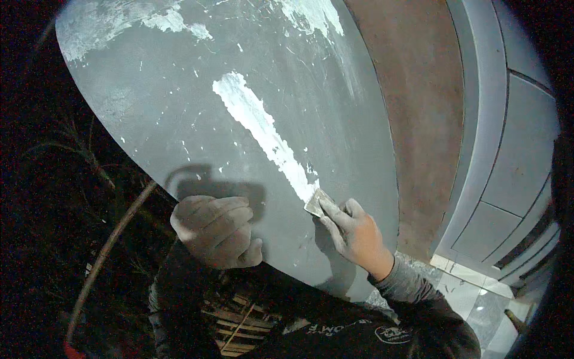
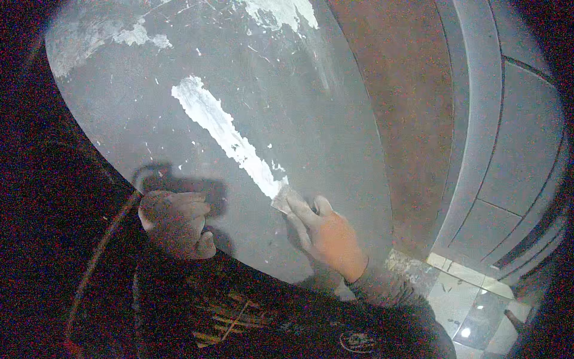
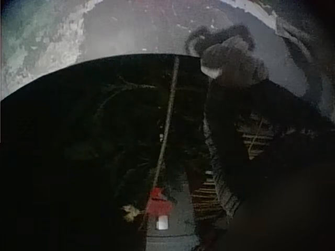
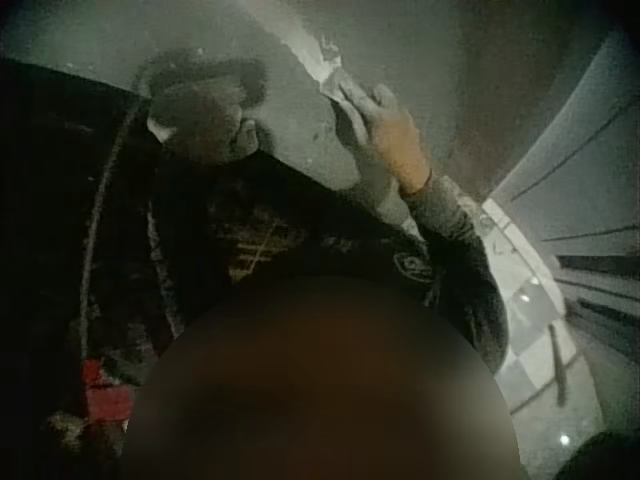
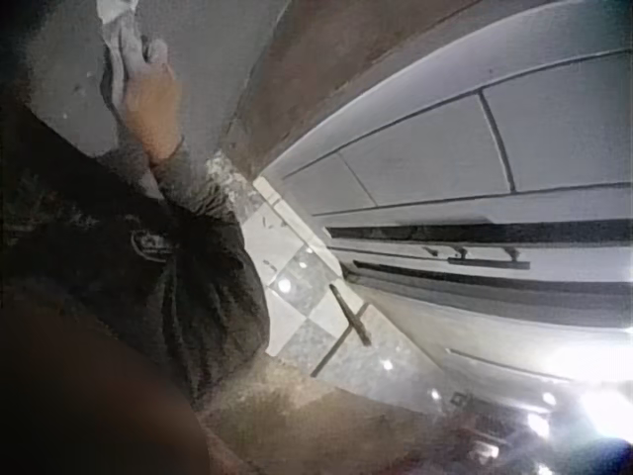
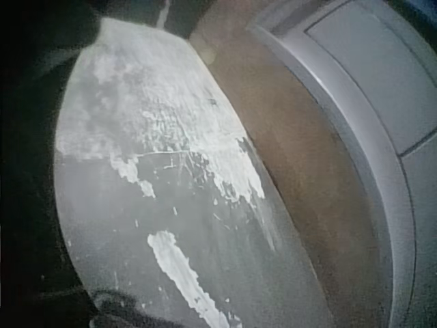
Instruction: The person applies white plaster to a curved wall using a trowel, spreading and smoothing the material in vertical strokes. The person repeatedly scoops plaster from a container and applies it to the wall surface.
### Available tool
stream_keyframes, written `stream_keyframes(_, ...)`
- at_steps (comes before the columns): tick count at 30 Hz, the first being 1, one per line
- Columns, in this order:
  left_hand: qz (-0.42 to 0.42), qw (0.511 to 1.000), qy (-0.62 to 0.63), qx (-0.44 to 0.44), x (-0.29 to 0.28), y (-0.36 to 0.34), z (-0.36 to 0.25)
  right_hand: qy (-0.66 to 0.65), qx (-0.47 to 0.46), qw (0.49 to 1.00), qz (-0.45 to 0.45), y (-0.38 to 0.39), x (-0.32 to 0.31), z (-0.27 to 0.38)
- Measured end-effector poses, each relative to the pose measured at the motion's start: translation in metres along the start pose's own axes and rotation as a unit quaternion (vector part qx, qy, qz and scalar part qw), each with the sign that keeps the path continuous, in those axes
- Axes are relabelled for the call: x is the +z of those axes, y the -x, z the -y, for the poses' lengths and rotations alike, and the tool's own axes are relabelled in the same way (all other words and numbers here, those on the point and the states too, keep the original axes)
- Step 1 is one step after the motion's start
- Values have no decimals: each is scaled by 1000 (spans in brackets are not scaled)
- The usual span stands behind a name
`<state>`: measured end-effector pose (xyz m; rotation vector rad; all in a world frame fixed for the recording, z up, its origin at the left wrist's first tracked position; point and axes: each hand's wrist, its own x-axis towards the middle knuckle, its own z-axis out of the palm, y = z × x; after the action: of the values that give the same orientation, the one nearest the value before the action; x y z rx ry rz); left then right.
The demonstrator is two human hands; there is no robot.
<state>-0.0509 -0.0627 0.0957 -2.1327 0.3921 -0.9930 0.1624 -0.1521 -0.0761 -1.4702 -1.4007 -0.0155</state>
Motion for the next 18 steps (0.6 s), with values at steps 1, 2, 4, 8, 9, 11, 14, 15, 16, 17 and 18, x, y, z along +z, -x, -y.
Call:
stream_keyframes(1,-8,1000,0,2,2,0,0,6,-22,999,-26,1,0,-1)
stream_keyframes(2,7,1000,4,4,0,0,0,12,-24,999,-36,0,0,-3)
stream_keyframes(4,63,998,-4,-3,-1,0,-1,17,-43,996,-74,0,1,-7)
stream_keyframes(8,69,997,-10,-16,-9,-2,-5,33,-44,995,-89,0,6,-20)
stream_keyframes(9,65,998,-5,-16,-11,-2,-6,36,-20,997,-66,0,7,-23)
stream_keyframes(11,92,996,0,-22,-15,-3,-7,42,32,998,-28,0,7,-26)
stream_keyframes(14,144,989,6,-24,-15,-5,-8,30,-7,996,-88,-2,5,-24)
stream_keyframes(15,125,991,12,-36,-15,-6,-8,35,-5,996,-81,-4,2,-22)
stream_keyframes(16,127,991,14,-28,-13,-5,-9,39,-10,995,-86,-5,1,-20)
stream_keyframes(17,96,995,14,-28,-12,-6,-9,43,-37,989,-134,-7,-1,-18)
stream_keyframes(18,86,996,15,-26,-11,-6,-8,64,-35,989,-132,-8,-3,-16)
